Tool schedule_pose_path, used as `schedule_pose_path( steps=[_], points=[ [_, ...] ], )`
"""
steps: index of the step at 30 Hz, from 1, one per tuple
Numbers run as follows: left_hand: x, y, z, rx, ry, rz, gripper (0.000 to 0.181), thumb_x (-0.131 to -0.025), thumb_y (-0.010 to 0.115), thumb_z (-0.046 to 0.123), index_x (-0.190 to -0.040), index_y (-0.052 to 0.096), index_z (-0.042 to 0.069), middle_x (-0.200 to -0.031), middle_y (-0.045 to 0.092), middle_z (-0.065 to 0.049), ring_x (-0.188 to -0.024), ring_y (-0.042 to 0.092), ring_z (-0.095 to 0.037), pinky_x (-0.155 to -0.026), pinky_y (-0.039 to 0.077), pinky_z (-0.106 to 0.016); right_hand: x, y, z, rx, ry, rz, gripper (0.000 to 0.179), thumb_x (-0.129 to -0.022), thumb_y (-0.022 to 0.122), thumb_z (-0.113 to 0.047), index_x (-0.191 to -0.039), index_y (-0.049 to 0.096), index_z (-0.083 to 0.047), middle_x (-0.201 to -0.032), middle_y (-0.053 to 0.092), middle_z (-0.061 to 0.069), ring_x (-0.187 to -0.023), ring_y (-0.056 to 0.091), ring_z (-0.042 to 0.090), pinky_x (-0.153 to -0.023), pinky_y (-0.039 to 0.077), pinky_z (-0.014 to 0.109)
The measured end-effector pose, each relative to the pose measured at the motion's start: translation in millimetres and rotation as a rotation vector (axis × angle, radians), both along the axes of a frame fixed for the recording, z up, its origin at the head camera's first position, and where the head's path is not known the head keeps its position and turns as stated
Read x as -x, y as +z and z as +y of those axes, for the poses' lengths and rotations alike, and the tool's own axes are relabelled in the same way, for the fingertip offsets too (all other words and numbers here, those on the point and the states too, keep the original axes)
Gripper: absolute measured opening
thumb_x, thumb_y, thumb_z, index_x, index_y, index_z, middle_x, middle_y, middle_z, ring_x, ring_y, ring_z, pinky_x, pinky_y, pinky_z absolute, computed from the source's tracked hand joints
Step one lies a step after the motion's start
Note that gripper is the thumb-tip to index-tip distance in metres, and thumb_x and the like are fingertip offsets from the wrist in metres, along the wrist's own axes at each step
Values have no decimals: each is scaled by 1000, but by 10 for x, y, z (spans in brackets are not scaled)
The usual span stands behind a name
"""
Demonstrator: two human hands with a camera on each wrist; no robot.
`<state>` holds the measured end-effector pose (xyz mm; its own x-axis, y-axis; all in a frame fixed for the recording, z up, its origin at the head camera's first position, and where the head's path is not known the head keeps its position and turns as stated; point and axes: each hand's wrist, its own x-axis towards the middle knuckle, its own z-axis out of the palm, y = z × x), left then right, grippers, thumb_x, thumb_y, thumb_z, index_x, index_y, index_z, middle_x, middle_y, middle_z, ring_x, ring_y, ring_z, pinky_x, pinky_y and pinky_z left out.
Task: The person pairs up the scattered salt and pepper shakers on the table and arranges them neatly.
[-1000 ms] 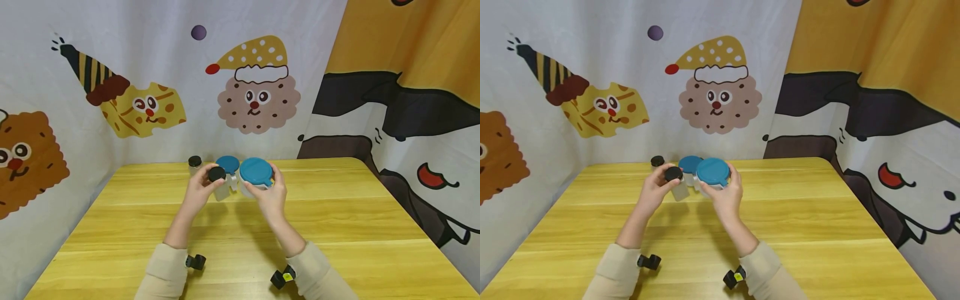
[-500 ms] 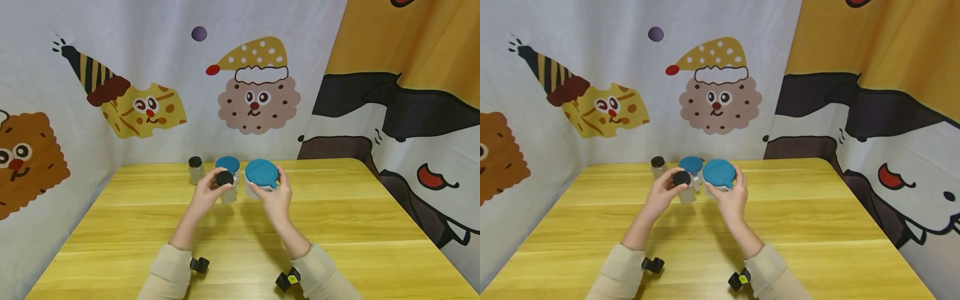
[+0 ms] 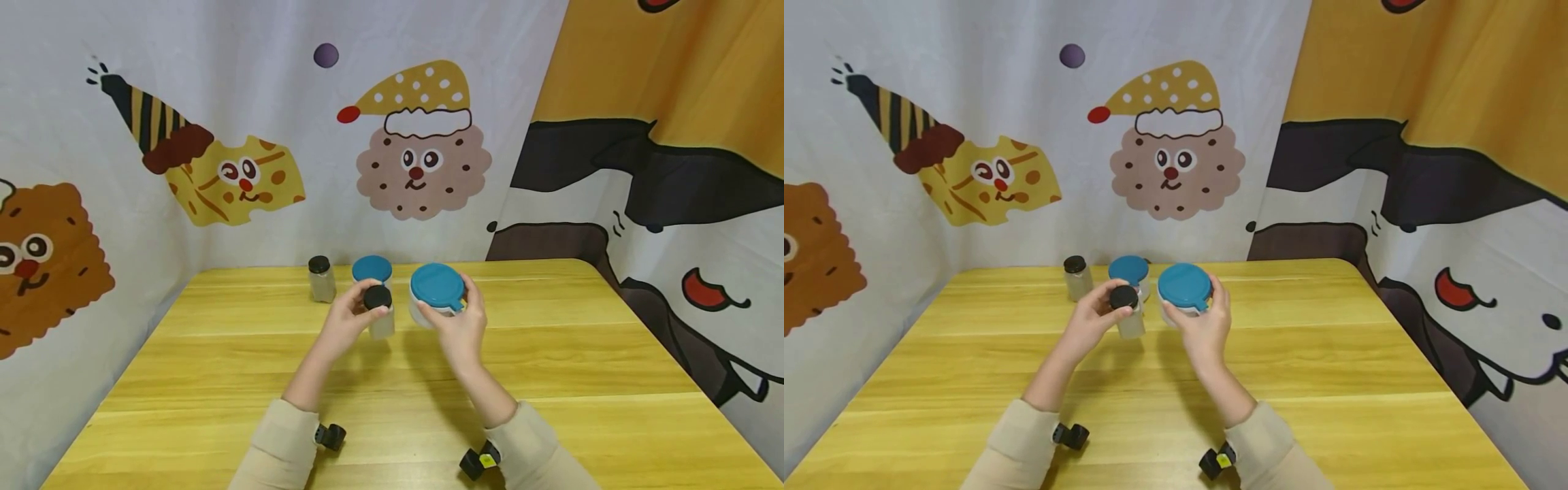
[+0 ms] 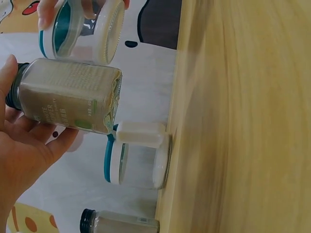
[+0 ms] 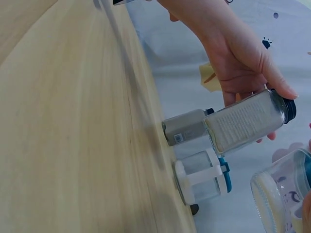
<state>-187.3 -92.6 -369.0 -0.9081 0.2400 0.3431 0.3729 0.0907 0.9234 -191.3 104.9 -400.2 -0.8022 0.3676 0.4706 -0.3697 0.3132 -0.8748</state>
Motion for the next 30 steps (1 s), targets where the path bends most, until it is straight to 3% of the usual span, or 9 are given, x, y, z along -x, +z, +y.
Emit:
schedule_pose_path(
  steps=[9, 30],
  points=[
    [-12, -17, 31, 43, -18, 15, 38, -89, 68, 3, -125, 55, -2, -111, 64, -19, -99, 58, -29, -86, 45, -48, -15, -37, 50, -22, -28, -2, 84, -66, 90, -21, -135, 47, -1, -124, 53, 14, -113, 49, 25, -94, 40, 46],
    [-19, -72, 131, 58, -63, 24, 39, -87, 69, 1, -123, 56, -4, -112, 64, -20, -100, 58, -27, -87, 46, -41, -62, -109, 213, -22, -47, -16, 85, -64, 91, -18, -134, 47, 1, -124, 52, 16, -112, 48, 27, -92, 41, 46]
  ],
)
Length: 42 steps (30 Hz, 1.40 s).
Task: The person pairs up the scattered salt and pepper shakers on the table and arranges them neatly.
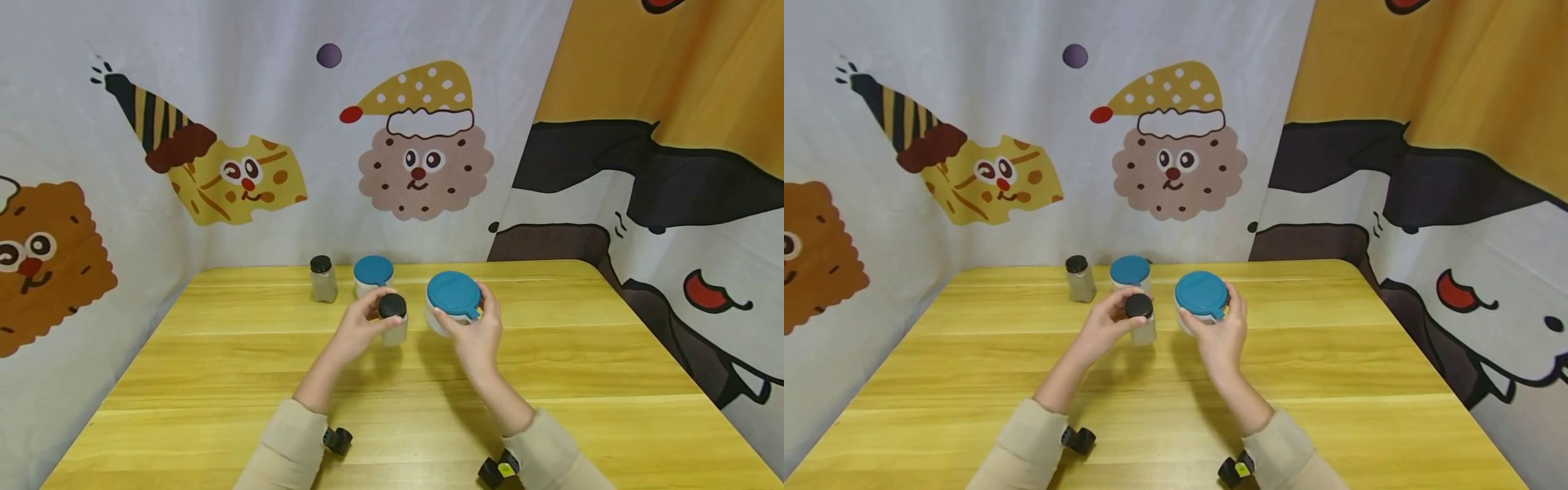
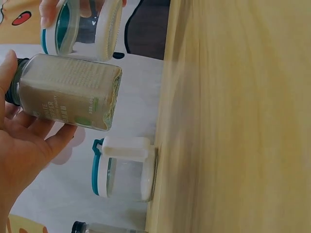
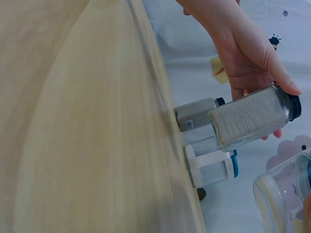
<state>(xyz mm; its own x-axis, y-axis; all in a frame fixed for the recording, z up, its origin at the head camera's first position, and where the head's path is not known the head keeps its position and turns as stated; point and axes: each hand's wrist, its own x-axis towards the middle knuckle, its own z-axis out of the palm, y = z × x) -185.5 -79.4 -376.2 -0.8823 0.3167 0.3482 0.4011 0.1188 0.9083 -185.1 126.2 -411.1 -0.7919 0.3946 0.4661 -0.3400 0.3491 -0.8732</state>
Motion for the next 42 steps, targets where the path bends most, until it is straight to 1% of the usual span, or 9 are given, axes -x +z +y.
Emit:
schedule_pose_path(
  steps=[4, 7, 9, 11, 17, 21, 28, 37, 42],
  points=[
    [5, -21, 25, -9, -21, -1, 37, -87, 68, 0, -122, 56, -5, -112, 63, -21, -100, 58, -29, -88, 46, -43, -20, -13, 26, -2, 0, -6, 83, -65, 90, -18, -134, 48, 0, -123, 52, 15, -112, 48, 26, -91, 42, 46],
    [4, -30, 37, -19, -40, -10, 38, -87, 68, -1, -122, 55, -7, -114, 62, -24, -103, 56, -38, -89, 45, -45, -30, -26, 48, -4, -5, 3, 83, -65, 90, -17, -135, 47, 1, -122, 52, 15, -111, 48, 26, -90, 41, 46],
    [0, -33, 42, -19, -45, -15, 39, -87, 68, 0, -124, 54, -7, -116, 61, -24, -105, 56, -40, -90, 44, -46, -32, -33, 61, -3, -9, 11, 83, -65, 90, -16, -134, 47, 1, -122, 52, 16, -110, 48, 26, -90, 41, 46],
    [-3, -39, 48, -19, -44, -18, 40, -87, 68, 0, -125, 54, -7, -116, 61, -24, -105, 56, -39, -90, 44, -45, -36, -36, 75, -4, -15, 18, 84, -65, 91, -16, -134, 47, 2, -122, 52, 16, -110, 48, 26, -90, 41, 45],
    [-13, -46, 76, -18, -38, -23, 40, -87, 68, 0, -124, 54, -6, -117, 61, -22, -104, 58, -30, -90, 45, -43, -52, -52, 121, -13, -21, 16, 85, -66, 90, -17, -135, 46, 2, -122, 52, 17, -111, 48, 27, -91, 41, 46],
    [-13, -51, 94, -21, -48, -22, 40, -87, 68, -1, -124, 54, -7, -116, 62, -22, -104, 58, -30, -90, 46, -43, -58, -78, 157, -23, -20, 5, 85, -66, 90, -18, -136, 45, 3, -123, 50, 17, -112, 47, 28, -91, 41, 47],
    [-24, -49, 116, -20, -53, -47, 41, -87, 68, 0, -124, 54, -6, -115, 63, -22, -104, 58, -29, -90, 45, -43, -81, -99, 215, -14, -23, -9, 84, -68, 89, -18, -136, 44, 2, -124, 50, 17, -113, 47, 27, -90, 41, 47],
    [-18, -73, 154, -31, -61, -32, 40, -87, 68, -1, -124, 54, -7, -115, 62, -22, -105, 57, -30, -91, 44, -47, -93, -133, 305, -16, -41, -37, 86, -67, 89, -14, -136, 43, 6, -125, 48, 20, -112, 45, 31, -89, 40, 47],
    [-25, -82, 183, -28, -68, -23, 39, -87, 68, -1, -124, 54, -7, -116, 62, -22, -103, 58, -29, -89, 46, -44, -110, -137, 333, -15, -54, -41, 86, -67, 89, -14, -136, 43, 6, -124, 48, 20, -112, 46, 30, -90, 39, 47]
  ],
)
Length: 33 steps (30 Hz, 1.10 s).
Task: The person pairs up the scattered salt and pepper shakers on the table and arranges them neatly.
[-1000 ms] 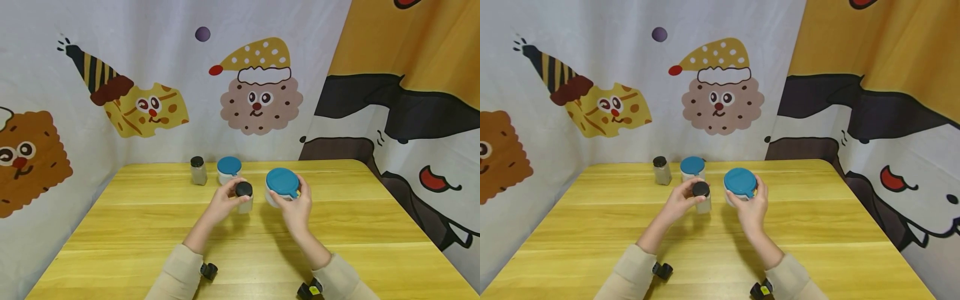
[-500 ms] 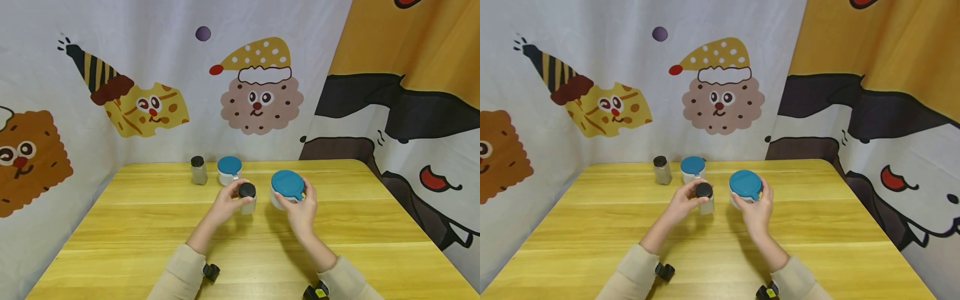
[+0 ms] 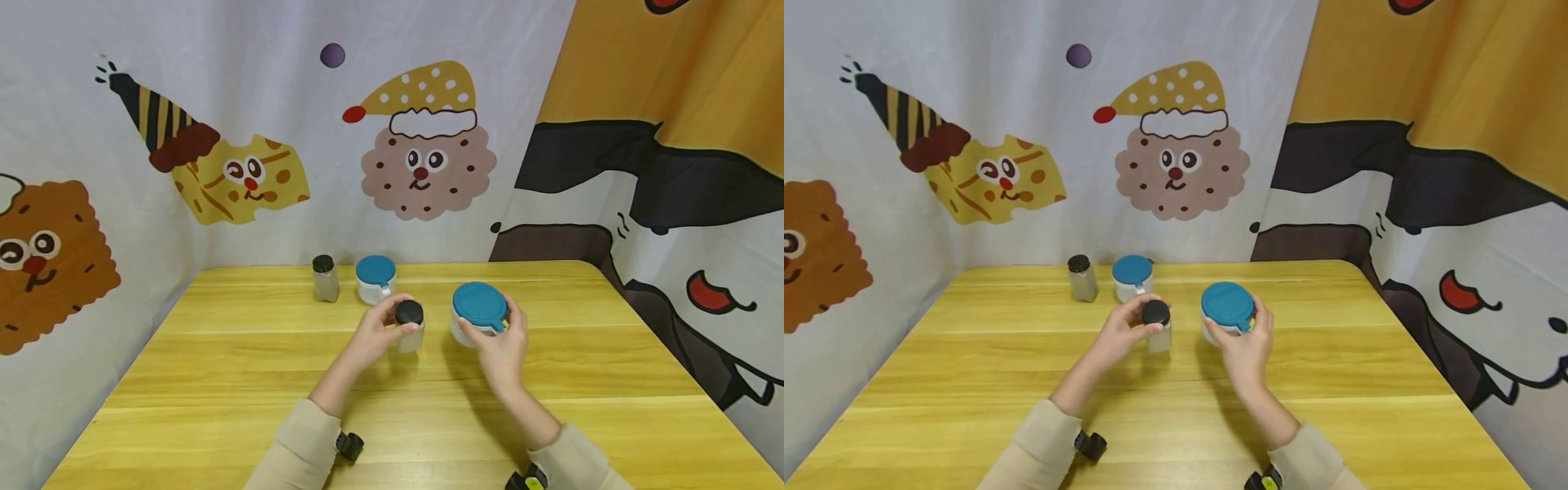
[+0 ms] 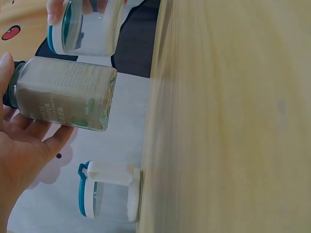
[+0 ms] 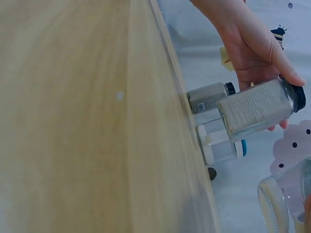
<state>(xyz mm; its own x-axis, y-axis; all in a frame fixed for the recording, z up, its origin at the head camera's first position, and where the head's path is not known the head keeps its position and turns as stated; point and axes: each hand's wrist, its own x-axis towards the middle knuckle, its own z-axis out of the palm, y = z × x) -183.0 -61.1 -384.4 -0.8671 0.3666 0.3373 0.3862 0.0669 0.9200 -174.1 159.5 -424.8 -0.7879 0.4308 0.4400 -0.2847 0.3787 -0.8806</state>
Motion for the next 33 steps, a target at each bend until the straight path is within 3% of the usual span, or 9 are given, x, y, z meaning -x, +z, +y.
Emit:
schedule_pose_path(
  steps=[11, 19, 26, 33],
  points=[
    [19, 2, 99, -8, -31, -55, 40, -88, 67, 1, -126, 54, -4, -118, 62, -19, -102, 58, -24, -87, 47, -37, -30, -23, 91, -11, -47, -8, 87, -67, 89, -15, -137, 43, 5, -123, 49, 19, -110, 46, 27, -85, 39, 38],
    [40, -1, 149, -9, -53, -49, 40, -89, 67, 2, -127, 54, -4, -118, 61, -19, -102, 59, -25, -87, 47, -39, -41, -30, 180, -11, -77, -15, 84, -70, 87, -14, -137, 42, 5, -126, 46, 19, -111, 45, 28, -83, 37, 32],
    [55, 4, 191, -6, -58, -40, 40, -89, 67, 3, -127, 54, -3, -118, 62, -19, -101, 58, -23, -87, 47, -42, -45, -24, 234, -13, -104, -29, 82, -72, 86, -15, -138, 41, 4, -127, 45, 20, -112, 44, 30, -84, 37, 36],
    [94, -24, 246, -10, -67, -38, 41, -89, 67, 3, -127, 55, -3, -117, 62, -18, -98, 58, -18, -84, 48, -37, -57, -36, 294, -7, -117, -50, 83, -72, 86, -16, -138, 40, 4, -128, 45, 19, -112, 44, 29, -83, 37, 32]
  ],
)
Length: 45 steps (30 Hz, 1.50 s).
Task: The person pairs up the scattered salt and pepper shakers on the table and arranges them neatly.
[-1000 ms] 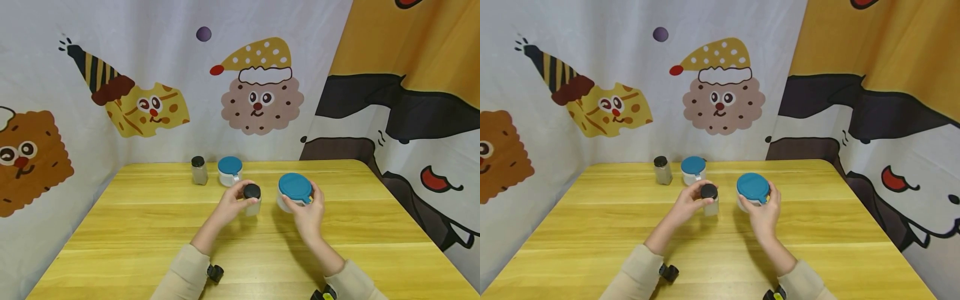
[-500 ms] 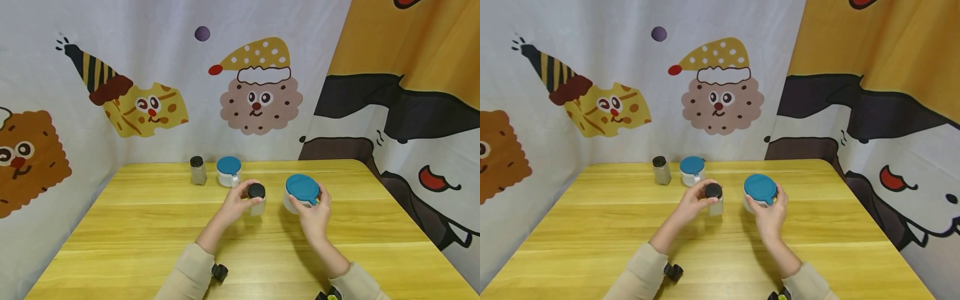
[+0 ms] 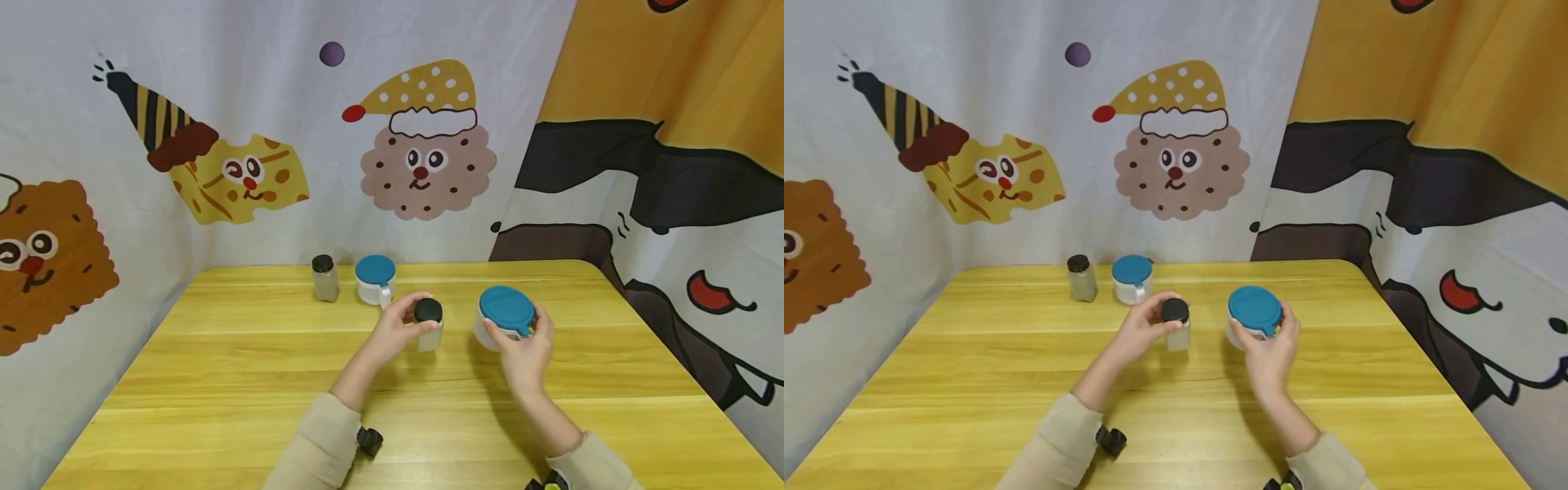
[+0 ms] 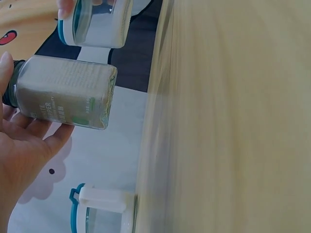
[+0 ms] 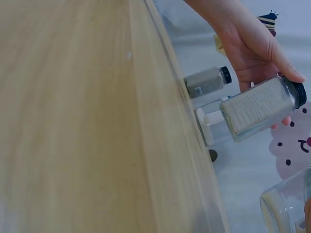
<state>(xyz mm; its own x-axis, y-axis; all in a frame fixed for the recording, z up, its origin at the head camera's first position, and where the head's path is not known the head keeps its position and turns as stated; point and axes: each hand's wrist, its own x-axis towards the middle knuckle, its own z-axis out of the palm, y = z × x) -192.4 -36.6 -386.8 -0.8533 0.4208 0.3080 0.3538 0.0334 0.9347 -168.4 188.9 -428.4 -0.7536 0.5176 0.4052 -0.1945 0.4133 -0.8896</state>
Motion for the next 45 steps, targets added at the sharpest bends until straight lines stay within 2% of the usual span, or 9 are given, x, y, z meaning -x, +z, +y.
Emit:
schedule_pose_path(
  steps=[6, 11, 17, 21, 28, 34, 36, 42, 45],
  points=[
    [23, -18, 60, -24, -18, 13, 39, -89, 67, 2, -126, 55, -4, -115, 62, -19, -94, 58, -15, -83, 48, -38, -10, -16, 72, 1, -13, -3, 84, -72, 86, -17, -139, 40, 4, -130, 44, 20, -113, 43, 30, -84, 38, 33],
    [30, -22, 106, -14, -22, -1, 39, -89, 67, 3, -126, 55, -3, -116, 62, -18, -91, 57, -12, -79, 48, -28, -18, -22, 112, -9, -27, -13, 83, -73, 86, -19, -138, 41, 4, -131, 43, 20, -114, 43, 31, -86, 38, 39],
    [24, -9, 161, -7, 1, -26, 41, -89, 67, 4, -128, 55, -2, -118, 63, -16, -93, 58, -13, -78, 47, -25, -27, -20, 144, -7, -35, -16, 82, -74, 85, -20, -138, 41, 3, -130, 43, 19, -113, 43, 31, -81, 37, 28],
    [22, -8, 199, -20, 8, -32, 41, -89, 68, 4, -128, 55, -1, -117, 63, -16, -95, 58, -14, -81, 48, -30, -29, -15, 166, 0, -43, -18, 81, -75, 84, -21, -139, 40, 2, -130, 42, 19, -113, 42, 31, -81, 37, 26],
    [39, -16, 253, -47, -8, -33, 40, -89, 68, 4, -127, 55, -1, -117, 63, -17, -99, 57, -17, -89, 45, -46, -30, -18, 221, -3, -72, -31, 83, -75, 84, -23, -139, 39, 3, -132, 43, 20, -114, 42, 31, -85, 38, 38],
    [71, -38, 293, -46, -34, -22, 39, -89, 67, 3, -126, 55, -2, -116, 63, -17, -95, 58, -12, -84, 48, -35, -33, -17, 257, 11, -85, -44, 85, -75, 84, -23, -140, 38, 3, -132, 42, 20, -115, 41, 32, -87, 38, 42],
    [104, -82, 319, -49, -45, -18, 38, -89, 67, 2, -126, 56, -1, -116, 63, -16, -93, 58, -12, -82, 49, -31, -33, -18, 270, 16, -90, -50, 85, -74, 84, -24, -141, 38, 2, -132, 41, 20, -116, 41, 31, -87, 38, 41],
    [263, -326, 427, -43, -53, -28, 40, -89, 68, 5, -128, 57, 4, -119, 62, -11, -91, 59, -13, -78, 49, -27, -50, -24, 315, 24, -109, -69, 85, -75, 84, -23, -141, 37, 1, -132, 41, 19, -116, 41, 29, -85, 39, 34],
    [287, -368, 464, -44, -56, -29, 40, -89, 68, 8, -127, 57, 8, -119, 62, -8, -92, 59, -13, -78, 49, -27, -62, -29, 340, 25, -119, -69, 85, -75, 84, -23, -142, 38, 1, -133, 41, 18, -116, 41, 28, -84, 39, 30]
  ],
)
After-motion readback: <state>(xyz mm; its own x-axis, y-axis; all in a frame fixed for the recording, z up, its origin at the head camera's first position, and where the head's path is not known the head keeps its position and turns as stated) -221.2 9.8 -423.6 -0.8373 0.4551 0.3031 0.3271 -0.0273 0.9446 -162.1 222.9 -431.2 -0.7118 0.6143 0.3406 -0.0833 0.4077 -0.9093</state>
